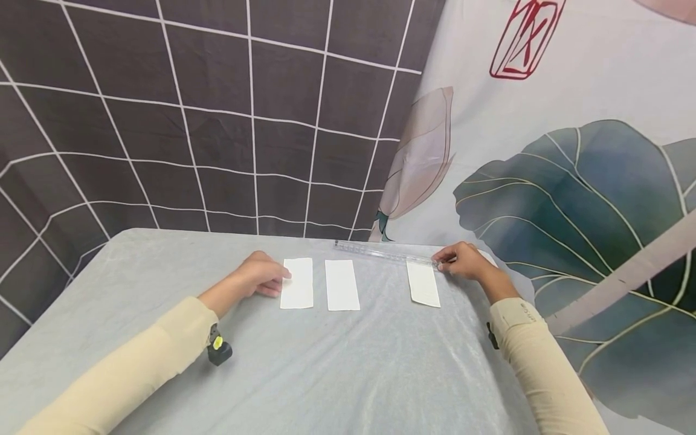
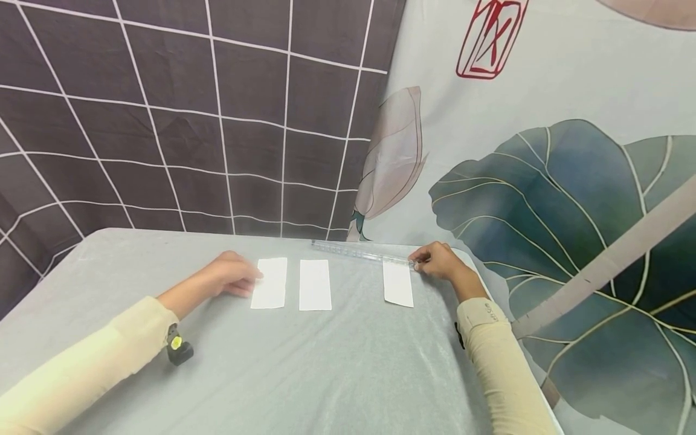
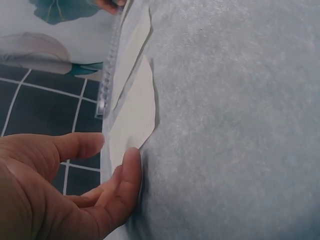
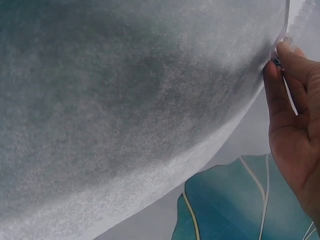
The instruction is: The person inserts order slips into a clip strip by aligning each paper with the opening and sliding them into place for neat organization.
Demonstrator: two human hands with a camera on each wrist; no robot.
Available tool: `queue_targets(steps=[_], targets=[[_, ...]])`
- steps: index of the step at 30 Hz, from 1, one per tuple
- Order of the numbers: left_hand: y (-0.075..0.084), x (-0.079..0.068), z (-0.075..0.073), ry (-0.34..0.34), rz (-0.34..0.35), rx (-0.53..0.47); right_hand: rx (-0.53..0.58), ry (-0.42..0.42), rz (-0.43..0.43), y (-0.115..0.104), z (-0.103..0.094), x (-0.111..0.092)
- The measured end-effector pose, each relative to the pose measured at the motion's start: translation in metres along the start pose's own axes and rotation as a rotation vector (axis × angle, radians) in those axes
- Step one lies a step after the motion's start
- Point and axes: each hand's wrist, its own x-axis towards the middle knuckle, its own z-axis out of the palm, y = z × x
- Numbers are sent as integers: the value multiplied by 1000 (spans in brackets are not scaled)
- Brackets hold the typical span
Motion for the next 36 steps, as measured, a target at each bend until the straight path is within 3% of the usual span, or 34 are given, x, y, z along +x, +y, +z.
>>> queue_targets(steps=[7, 13, 16, 20, 23, 36], targets=[[3, 0, 13, 96, 38, 115, 0, 1, 3, 1, -1, 1], [4, 3, 21, 133, 49, 211, 2, -5, 0, 0, -1, 0], [-7, 25, 22, 152, 85, 256, 0, -3, 4, -1, -1, -1], [-35, 73, 22, 165, 126, 344, -3, 1, 7, -4, 0, -3], [-44, 89, 24, 166, 127, 409, -3, 6, 11, -5, 1, -4], [-40, 89, 25, 181, 117, 449, -12, 15, 31, -3, 1, -2]])
